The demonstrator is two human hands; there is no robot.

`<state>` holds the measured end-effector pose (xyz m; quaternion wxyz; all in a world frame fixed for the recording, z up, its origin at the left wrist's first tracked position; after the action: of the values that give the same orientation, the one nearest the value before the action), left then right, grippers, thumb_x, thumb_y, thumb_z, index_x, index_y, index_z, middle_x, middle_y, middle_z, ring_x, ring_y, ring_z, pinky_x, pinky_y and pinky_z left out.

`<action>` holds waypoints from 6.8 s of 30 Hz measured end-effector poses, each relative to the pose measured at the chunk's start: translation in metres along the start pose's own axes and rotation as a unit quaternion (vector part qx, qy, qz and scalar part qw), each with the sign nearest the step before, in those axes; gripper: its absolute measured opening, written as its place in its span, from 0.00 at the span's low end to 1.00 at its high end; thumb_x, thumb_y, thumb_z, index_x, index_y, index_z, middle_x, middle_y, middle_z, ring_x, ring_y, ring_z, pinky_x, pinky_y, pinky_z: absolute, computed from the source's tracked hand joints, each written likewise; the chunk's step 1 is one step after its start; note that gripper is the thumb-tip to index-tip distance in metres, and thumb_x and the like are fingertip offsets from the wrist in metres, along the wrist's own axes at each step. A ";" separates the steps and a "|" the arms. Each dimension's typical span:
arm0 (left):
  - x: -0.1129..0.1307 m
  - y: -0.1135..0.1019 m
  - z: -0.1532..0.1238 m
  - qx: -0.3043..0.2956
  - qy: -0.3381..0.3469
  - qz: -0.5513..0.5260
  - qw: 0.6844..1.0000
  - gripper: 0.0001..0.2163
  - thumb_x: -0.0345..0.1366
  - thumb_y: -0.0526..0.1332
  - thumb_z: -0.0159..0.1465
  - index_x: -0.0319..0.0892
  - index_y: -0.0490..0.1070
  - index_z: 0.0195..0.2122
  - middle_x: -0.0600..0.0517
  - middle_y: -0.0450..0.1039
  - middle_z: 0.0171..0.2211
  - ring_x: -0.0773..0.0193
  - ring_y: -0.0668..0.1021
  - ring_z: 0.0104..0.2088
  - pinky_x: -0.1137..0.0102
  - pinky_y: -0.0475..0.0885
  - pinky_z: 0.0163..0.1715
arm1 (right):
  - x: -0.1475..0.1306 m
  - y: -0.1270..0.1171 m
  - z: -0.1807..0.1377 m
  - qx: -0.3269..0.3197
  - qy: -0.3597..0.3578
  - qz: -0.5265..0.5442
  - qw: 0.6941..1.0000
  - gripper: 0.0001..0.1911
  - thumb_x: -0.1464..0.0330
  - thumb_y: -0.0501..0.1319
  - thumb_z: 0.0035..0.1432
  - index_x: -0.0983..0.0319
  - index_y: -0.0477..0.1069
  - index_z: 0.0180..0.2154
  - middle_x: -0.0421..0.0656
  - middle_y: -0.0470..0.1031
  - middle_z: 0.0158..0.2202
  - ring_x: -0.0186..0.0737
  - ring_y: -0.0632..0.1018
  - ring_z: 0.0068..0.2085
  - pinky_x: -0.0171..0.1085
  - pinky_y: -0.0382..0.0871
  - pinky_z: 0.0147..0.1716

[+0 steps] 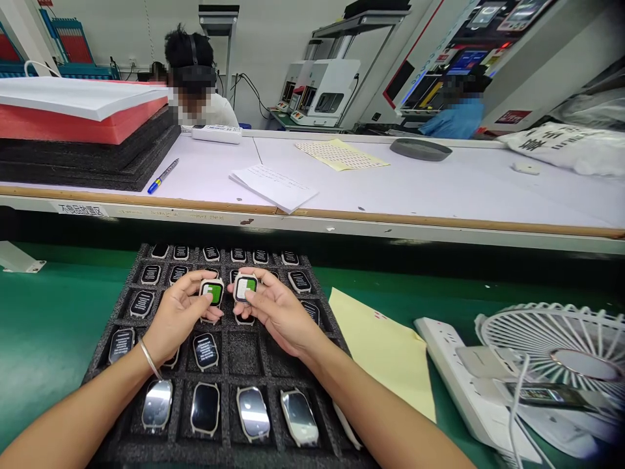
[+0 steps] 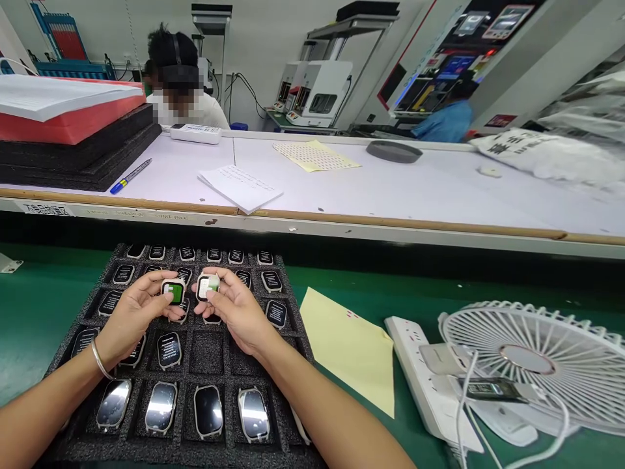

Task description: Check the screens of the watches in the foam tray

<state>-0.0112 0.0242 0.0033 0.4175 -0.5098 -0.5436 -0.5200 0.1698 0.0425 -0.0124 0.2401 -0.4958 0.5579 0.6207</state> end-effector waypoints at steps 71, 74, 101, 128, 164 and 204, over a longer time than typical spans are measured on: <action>0.002 0.001 -0.001 -0.030 -0.009 -0.016 0.999 0.24 0.31 0.62 0.53 0.42 0.68 0.54 0.49 0.76 0.43 0.62 0.82 0.32 0.65 0.77 0.39 | -0.001 -0.001 0.001 0.037 -0.009 -0.027 0.999 0.17 0.62 0.68 0.52 0.60 0.68 0.41 0.40 0.78 0.32 0.30 0.69 0.21 0.33 0.60 0.23; 0.003 0.001 -0.002 -0.025 -0.009 -0.018 0.999 0.24 0.31 0.62 0.53 0.42 0.69 0.53 0.50 0.76 0.43 0.62 0.82 0.32 0.65 0.77 0.38 | -0.002 -0.001 0.001 0.031 0.011 0.007 0.999 0.17 0.64 0.63 0.53 0.61 0.68 0.45 0.43 0.79 0.34 0.33 0.74 0.22 0.35 0.62 0.24; 0.000 0.002 0.000 -0.051 0.046 0.027 0.997 0.27 0.30 0.66 0.50 0.43 0.61 0.52 0.53 0.70 0.41 0.72 0.75 0.30 0.73 0.73 0.33 | -0.010 0.001 -0.003 -0.025 -0.003 0.014 1.000 0.20 0.74 0.58 0.47 0.60 0.69 0.44 0.41 0.77 0.36 0.36 0.77 0.26 0.37 0.68 0.28; 0.045 -0.079 -0.091 0.001 0.196 0.667 0.719 0.14 0.49 0.56 0.64 0.45 0.74 0.38 0.49 0.73 0.37 0.54 0.74 0.37 0.62 0.63 0.39 | -0.012 -0.005 -0.082 -0.141 -0.153 -0.668 0.714 0.15 0.72 0.59 0.62 0.60 0.69 0.51 0.50 0.68 0.46 0.48 0.71 0.48 0.50 0.67 0.48; 0.020 0.005 0.007 0.004 0.128 0.132 0.983 0.14 0.32 0.64 0.52 0.41 0.68 0.39 0.49 0.75 0.39 0.60 0.76 0.43 0.64 0.69 0.47 | -0.010 0.014 -0.002 -0.065 0.018 0.040 0.997 0.24 0.65 0.71 0.52 0.59 0.70 0.51 0.45 0.77 0.48 0.38 0.82 0.40 0.42 0.74 0.46; -0.002 -0.002 -0.002 0.015 0.105 0.258 0.960 0.17 0.35 0.58 0.58 0.42 0.66 0.49 0.49 0.73 0.41 0.63 0.75 0.37 0.70 0.69 0.34 | 0.008 0.008 -0.002 -0.159 0.023 0.062 0.985 0.24 0.66 0.69 0.56 0.59 0.70 0.55 0.40 0.77 0.34 0.34 0.80 0.34 0.34 0.71 0.36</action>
<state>-0.0129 0.0221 0.0016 0.5998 -0.5689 -0.3542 -0.4373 0.1605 0.0364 -0.0155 0.1064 -0.5063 0.4869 0.7038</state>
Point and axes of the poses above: each hand's wrist, its own z-axis towards the middle knuckle, its own y-axis out of the palm, x = y × z, the point moved 1 cm from there along z, towards the middle knuckle
